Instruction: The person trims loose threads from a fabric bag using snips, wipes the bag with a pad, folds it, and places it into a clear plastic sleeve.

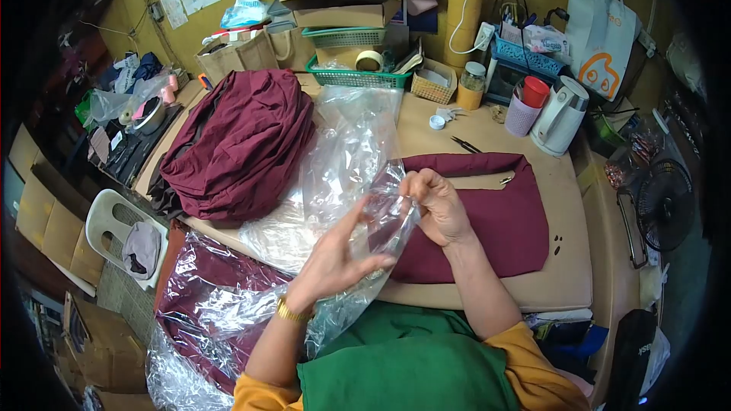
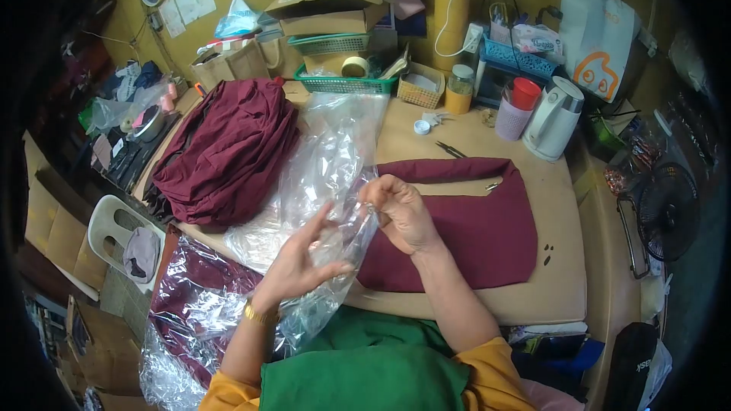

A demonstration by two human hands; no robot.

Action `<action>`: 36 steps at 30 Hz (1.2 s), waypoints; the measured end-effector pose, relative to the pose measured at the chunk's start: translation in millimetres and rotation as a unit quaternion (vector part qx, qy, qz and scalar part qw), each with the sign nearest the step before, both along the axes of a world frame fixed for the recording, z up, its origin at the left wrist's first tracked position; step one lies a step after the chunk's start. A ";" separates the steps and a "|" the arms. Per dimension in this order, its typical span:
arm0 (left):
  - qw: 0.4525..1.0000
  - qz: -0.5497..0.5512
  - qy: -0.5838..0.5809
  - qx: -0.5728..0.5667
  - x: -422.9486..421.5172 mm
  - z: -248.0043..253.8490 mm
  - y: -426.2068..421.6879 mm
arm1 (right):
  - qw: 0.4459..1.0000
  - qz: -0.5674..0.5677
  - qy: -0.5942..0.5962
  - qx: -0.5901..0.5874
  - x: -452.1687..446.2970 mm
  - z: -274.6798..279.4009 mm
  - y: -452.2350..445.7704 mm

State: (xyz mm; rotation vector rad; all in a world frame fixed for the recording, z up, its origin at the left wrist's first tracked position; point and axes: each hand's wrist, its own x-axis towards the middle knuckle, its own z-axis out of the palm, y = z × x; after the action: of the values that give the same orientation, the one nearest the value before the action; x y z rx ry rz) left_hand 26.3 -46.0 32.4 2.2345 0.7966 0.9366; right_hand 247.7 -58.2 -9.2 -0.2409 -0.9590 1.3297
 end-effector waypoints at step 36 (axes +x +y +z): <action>0.926 0.111 -0.267 -0.242 -74.3 -77.5 94.2 | 0.752 -0.182 -0.627 0.089 -63.1 -58.4 -68.3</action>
State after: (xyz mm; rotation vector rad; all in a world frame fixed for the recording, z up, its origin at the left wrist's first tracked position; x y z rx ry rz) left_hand -48.0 48.2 -45.1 1.3909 0.9058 1.2247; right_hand 184.6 -126.5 -67.7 -1.2113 -2.0062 0.5584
